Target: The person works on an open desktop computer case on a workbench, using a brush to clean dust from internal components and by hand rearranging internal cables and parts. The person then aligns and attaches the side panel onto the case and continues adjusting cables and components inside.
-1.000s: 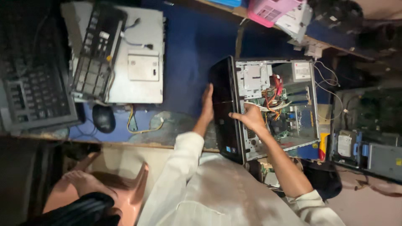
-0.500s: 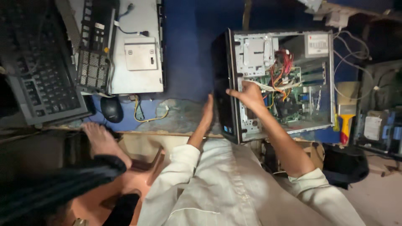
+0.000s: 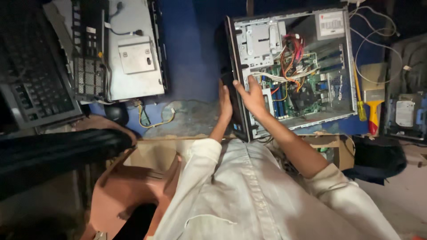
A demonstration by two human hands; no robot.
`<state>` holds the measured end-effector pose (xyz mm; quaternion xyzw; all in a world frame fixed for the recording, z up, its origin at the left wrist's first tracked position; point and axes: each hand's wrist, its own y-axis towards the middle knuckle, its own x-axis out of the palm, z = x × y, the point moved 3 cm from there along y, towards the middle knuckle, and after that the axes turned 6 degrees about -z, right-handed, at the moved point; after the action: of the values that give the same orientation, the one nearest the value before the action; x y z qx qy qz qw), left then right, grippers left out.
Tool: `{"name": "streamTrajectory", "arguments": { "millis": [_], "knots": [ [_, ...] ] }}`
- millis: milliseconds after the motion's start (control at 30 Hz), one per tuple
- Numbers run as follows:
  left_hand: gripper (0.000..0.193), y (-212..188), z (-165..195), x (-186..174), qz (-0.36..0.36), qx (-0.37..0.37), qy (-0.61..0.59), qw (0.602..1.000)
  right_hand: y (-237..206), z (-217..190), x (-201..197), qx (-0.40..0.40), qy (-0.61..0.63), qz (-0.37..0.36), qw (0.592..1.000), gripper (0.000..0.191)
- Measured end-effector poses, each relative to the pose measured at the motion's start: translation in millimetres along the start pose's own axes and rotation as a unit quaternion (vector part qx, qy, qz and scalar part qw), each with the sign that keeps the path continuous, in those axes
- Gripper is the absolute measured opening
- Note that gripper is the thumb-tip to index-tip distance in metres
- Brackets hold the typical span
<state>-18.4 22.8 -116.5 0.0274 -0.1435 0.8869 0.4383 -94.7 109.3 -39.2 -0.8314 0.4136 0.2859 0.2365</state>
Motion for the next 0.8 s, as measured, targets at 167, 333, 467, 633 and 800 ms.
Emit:
{"name": "streamTrajectory", "arguments": {
  "millis": [167, 333, 467, 633, 800],
  "knots": [
    [0.103, -40, 19, -1, -0.056, -0.040, 0.040, 0.997, -75, -15, -46, -0.080, -0.097, -0.107, 0.986, 0.082],
    [0.139, -27, 25, 13, -0.035, 0.009, 0.190, 0.981, -150, -19, -42, -0.067, -0.234, -0.138, 0.960, 0.095],
    [0.137, -10, 8, 10, -0.037, 0.021, 0.215, 0.976, -148, -14, -14, -0.003, -0.260, -0.097, 0.961, 0.080],
    [0.134, -9, 2, 9, -0.051, 0.038, 0.209, 0.976, -143, -3, -26, -0.076, -0.243, -0.152, 0.955, 0.081],
    [0.109, -7, 7, -34, -0.123, -0.031, 0.067, 0.990, -141, 22, -73, -0.221, -0.311, -0.200, 0.902, 0.038]
  ]
}}
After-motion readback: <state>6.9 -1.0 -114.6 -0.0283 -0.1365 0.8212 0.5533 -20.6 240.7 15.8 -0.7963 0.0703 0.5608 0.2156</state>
